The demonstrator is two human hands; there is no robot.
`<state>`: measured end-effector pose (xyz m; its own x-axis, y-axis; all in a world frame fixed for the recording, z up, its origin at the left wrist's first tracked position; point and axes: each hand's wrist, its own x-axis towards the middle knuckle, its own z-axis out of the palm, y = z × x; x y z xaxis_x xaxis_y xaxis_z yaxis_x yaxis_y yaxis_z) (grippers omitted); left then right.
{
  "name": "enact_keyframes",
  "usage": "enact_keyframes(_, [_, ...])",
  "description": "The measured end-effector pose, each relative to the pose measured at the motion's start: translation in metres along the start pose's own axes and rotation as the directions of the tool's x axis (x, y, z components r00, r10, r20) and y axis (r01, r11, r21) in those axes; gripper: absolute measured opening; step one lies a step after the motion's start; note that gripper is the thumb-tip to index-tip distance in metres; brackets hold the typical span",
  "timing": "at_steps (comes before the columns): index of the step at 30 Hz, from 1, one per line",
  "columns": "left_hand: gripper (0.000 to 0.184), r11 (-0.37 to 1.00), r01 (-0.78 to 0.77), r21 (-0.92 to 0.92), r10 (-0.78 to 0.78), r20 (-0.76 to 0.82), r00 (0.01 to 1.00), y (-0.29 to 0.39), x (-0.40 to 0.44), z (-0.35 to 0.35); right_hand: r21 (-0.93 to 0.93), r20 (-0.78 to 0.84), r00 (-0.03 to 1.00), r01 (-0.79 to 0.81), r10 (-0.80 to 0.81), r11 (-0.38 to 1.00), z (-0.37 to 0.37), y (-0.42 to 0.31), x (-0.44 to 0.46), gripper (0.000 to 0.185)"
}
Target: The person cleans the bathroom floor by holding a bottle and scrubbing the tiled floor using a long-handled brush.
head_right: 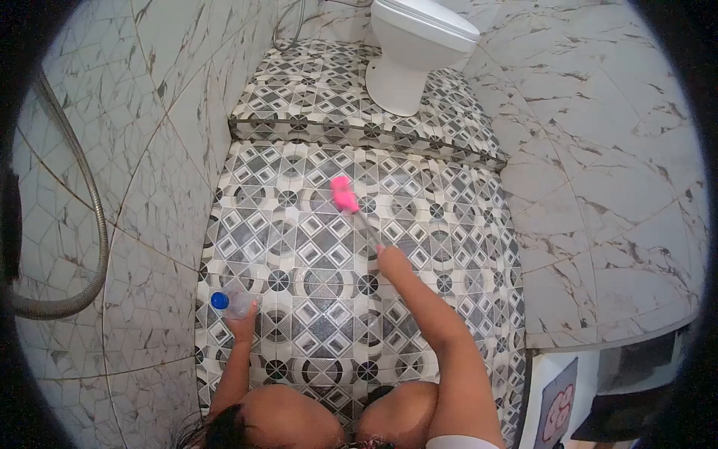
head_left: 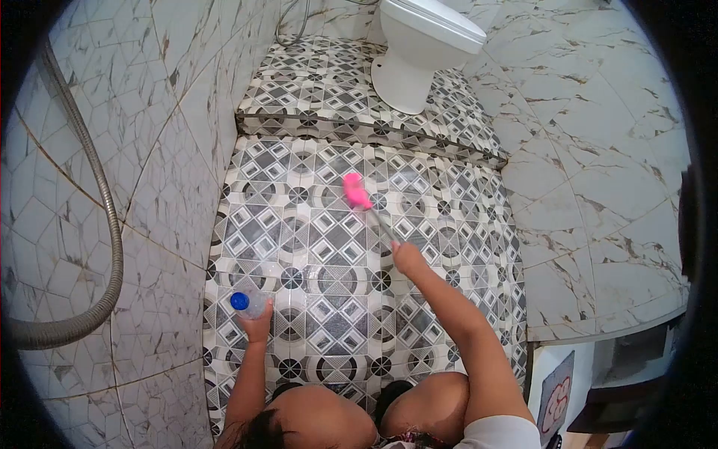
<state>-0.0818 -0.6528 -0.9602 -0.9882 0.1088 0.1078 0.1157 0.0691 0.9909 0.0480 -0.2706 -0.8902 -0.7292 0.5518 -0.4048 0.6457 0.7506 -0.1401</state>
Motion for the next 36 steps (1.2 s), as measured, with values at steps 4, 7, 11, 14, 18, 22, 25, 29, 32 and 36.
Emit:
enact_keyframes(4, [0.056, 1.000, 0.018, -0.003, -0.018, -0.001, 1.000, -0.013, 0.000, -0.001, -0.172, 0.096, 0.945, 0.326, -0.313, 0.930, 0.025, -0.023, -0.011, 0.046])
enact_keyframes(7, [0.061, 0.998, 0.052, -0.035, -0.051, 0.025, 0.998, -0.007, 0.000, 0.002, 0.079, 0.204, 0.948, 0.232, -0.243, 0.970, -0.001, -0.087, -0.081, 0.049])
enact_keyframes(11, [0.060, 0.998, -0.033, 0.052, 0.032, 0.017, 0.999, -0.015, 0.001, -0.002, -0.096, -0.092, 0.928, 0.352, -0.360, 0.931, -0.008, -0.010, -0.050, 0.041])
enact_keyframes(14, [0.056, 0.998, -0.030, 0.047, 0.026, 0.066, 0.997, -0.003, 0.001, -0.004, -0.012, -0.072, 0.997, -0.040, 0.039, 0.999, 0.004, 0.040, -0.022, 0.040])
enact_keyframes(18, [0.062, 0.999, -0.012, -0.035, 0.014, 0.070, 0.997, -0.001, 0.002, -0.001, 0.233, 0.102, 0.994, -0.058, 0.035, 0.971, 0.026, -0.005, -0.120, 0.047])
enact_keyframes(22, [0.060, 1.000, -0.002, -0.007, 0.003, 0.060, 0.998, -0.020, 0.001, -0.002, 0.060, 0.168, 0.986, -0.031, 0.021, 0.998, 0.035, 0.015, -0.180, 0.048])
enact_keyframes(25, [0.054, 0.994, -0.099, 0.054, 0.095, 0.062, 0.993, 0.000, 0.002, 0.001, 0.100, -0.003, 0.934, -0.355, 0.357, 0.929, 0.029, 0.091, -0.178, 0.048])
enact_keyframes(29, [0.056, 0.990, -0.080, 0.118, 0.072, 0.067, 0.995, -0.003, 0.003, 0.000, 0.246, -0.068, 0.924, -0.349, 0.376, 0.904, 0.039, 0.118, -0.187, 0.049])
enact_keyframes(32, [0.057, 0.991, 0.005, 0.135, -0.015, 0.076, 0.997, 0.005, 0.002, -0.001, 0.205, 0.157, 0.987, -0.055, 0.023, 0.977, 0.081, 0.066, -0.224, 0.043])
enact_keyframes(36, [0.052, 0.994, 0.069, 0.088, -0.084, 0.178, 0.980, 0.031, 0.009, -0.012, -0.045, 0.276, 0.961, 0.004, 0.009, 0.999, 0.045, 0.071, -0.223, 0.050])
